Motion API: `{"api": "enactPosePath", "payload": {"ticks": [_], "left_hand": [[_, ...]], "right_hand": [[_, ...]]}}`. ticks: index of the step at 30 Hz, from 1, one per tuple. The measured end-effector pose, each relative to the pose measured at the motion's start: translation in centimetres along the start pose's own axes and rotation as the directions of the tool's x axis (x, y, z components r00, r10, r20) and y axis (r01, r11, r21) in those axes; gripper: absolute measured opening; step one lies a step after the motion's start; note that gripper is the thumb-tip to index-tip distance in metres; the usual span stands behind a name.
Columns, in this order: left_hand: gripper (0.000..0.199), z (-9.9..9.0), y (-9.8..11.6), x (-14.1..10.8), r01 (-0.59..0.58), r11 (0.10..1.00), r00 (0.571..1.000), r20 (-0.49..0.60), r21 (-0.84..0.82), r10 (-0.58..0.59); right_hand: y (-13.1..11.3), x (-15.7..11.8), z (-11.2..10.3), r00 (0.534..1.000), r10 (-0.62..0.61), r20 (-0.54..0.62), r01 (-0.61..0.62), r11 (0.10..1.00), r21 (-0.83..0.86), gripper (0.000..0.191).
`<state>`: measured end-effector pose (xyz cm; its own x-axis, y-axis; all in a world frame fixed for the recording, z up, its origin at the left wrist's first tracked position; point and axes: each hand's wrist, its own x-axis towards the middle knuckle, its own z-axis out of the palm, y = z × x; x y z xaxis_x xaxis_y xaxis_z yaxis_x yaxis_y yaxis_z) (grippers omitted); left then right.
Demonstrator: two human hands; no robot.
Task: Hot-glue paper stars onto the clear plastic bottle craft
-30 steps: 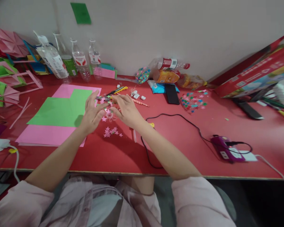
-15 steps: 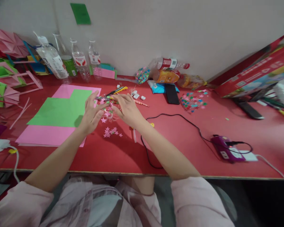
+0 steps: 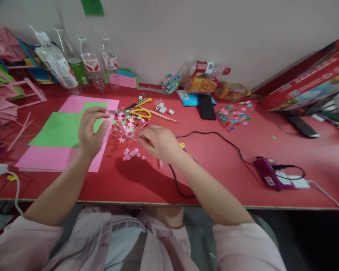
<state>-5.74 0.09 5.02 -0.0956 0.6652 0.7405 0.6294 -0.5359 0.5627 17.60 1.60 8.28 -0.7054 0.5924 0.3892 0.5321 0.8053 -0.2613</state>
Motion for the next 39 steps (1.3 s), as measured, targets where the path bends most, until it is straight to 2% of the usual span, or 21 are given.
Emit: {"api": "enactPosePath", "payload": {"ticks": [2, 4, 7, 11, 14, 20, 26, 29, 32, 35, 37, 39], "left_hand": [[0.018, -0.4, 0.4, -0.2, 0.073, 0.994, 0.996, -0.04, -0.081, -0.076], [0.022, -0.8, 0.9, -0.5, 0.11, 0.986, 0.993, -0.025, -0.124, -0.114], [0.03, -1.1, 1.9, -0.9, 0.026, 0.997, 0.999, 0.041, -0.079, -0.023], [0.031, -1.0, 3.1, -1.0, -0.162, 0.986, 0.978, 0.124, -0.033, 0.165], [0.031, -0.7, 3.7, -1.0, -0.235, 0.972, 0.955, 0.182, -0.012, 0.234], [0.028, -0.4, 4.1, -1.2, -0.225, 0.974, 0.95, 0.214, -0.041, 0.228], [0.027, -0.6, 4.5, -1.3, -0.21, 0.976, 0.943, 0.251, -0.057, 0.217], [0.027, -0.5, 5.0, -1.6, -0.227, 0.971, 0.919, 0.313, -0.077, 0.24], [0.029, -0.3, 5.6, -2.2, -0.235, 0.968, 0.878, 0.407, -0.093, 0.252], [0.029, -0.1, 6.3, -2.7, -0.119, 0.984, 0.867, 0.47, -0.129, 0.166], [0.028, 0.0, 6.7, -3.0, 0.087, 0.982, 0.845, 0.534, -0.169, 0.017], [0.026, 0.3, 7.0, -3.2, 0.355, 0.906, 0.763, 0.631, -0.229, -0.139]], "right_hand": [[-0.2, -0.6, 1.0, 0.981, -0.021, 0.193, 0.035, 0.997, -0.074, 0.023], [-0.6, -1.1, 2.3, 0.944, -0.018, 0.331, 0.075, 0.984, -0.159, 0.023], [-1.0, -1.4, 4.3, 0.921, -0.026, 0.389, 0.122, 0.967, -0.224, 0.024], [-1.3, -1.6, 6.2, 0.936, -0.047, 0.348, 0.143, 0.956, -0.256, 0.029], [-1.2, -1.8, 7.1, 0.95, -0.03, 0.312, 0.125, 0.949, -0.288, 0.031], [-0.9, -2.3, 7.8, 0.963, -0.08, 0.256, 0.154, 0.947, -0.283, 0.031], [-0.7, -2.6, 8.0, 0.984, -0.11, 0.139, 0.142, 0.958, -0.25, 0.032], [-0.7, -2.7, 7.4, 0.988, -0.143, 0.05, 0.151, 0.96, -0.237, 0.031], [-0.9, -2.7, 5.8, 0.977, -0.193, -0.095, 0.179, 0.974, -0.137, 0.023], [-1.0, -2.9, 3.9, 0.934, -0.148, -0.326, 0.161, 0.987, 0.013, 0.007], [-1.1, -3.0, 3.0, 0.888, -0.089, -0.45, 0.148, 0.984, 0.097, 0.009], [-1.2, -3.3, 2.4, 0.864, -0.096, -0.494, 0.181, 0.975, 0.127, 0.014]]}}
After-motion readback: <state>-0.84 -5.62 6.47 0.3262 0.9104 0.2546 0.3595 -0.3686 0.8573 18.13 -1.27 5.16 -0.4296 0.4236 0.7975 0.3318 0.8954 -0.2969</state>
